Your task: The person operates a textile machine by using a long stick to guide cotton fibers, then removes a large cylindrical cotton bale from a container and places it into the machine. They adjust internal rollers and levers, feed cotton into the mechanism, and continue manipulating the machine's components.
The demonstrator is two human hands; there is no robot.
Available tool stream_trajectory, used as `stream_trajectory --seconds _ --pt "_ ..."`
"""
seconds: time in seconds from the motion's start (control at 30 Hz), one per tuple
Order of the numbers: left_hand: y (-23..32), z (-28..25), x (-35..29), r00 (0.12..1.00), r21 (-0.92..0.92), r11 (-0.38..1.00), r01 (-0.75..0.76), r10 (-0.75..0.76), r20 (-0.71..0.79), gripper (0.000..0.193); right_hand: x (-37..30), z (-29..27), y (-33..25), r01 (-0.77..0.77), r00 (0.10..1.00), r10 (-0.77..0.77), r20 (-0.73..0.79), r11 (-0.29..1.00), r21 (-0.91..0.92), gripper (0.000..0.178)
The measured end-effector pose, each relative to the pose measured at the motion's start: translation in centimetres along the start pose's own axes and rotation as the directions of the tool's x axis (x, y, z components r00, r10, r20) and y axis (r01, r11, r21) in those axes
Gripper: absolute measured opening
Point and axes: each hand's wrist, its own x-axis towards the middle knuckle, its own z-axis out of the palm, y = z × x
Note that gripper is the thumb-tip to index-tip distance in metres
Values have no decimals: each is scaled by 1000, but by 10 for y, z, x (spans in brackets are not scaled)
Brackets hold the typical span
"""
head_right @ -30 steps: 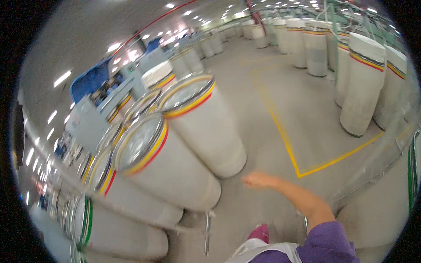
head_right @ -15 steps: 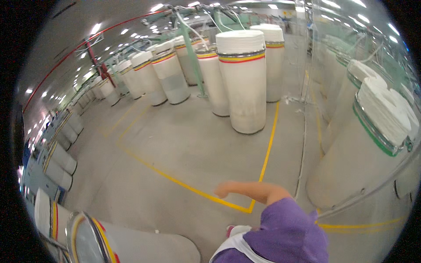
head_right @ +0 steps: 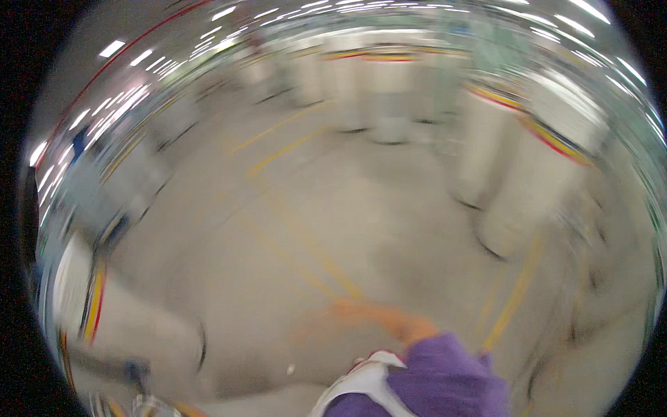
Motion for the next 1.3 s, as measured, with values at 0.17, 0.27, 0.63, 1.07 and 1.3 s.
stream_trajectory --seconds 0.17,0.27,0.63,1.07,1.3 --pt "-45 2 87 898 177 969 170 -226 377 47 -42 -37 166 -637 733 675 83 640 429 25" --pt "-66 62 143 897 284 949 137 -241 370 43 9 -74 224 -924 359 806 471 236 302 26" --pt "-261 254 261 744 506 842 188 -458 487 44 739 -341 -102 95 982 -157 -101 886 -454 32" --pt "-681 453 435 837 340 805 487 -541 81 31 1075 -236 -720 897 316 -949 2 298 -327 25" --pt "-745 480 430 862 425 758 496 -489 -134 20 1243 -223 -839 963 -178 -940 -292 -105 -249 12"
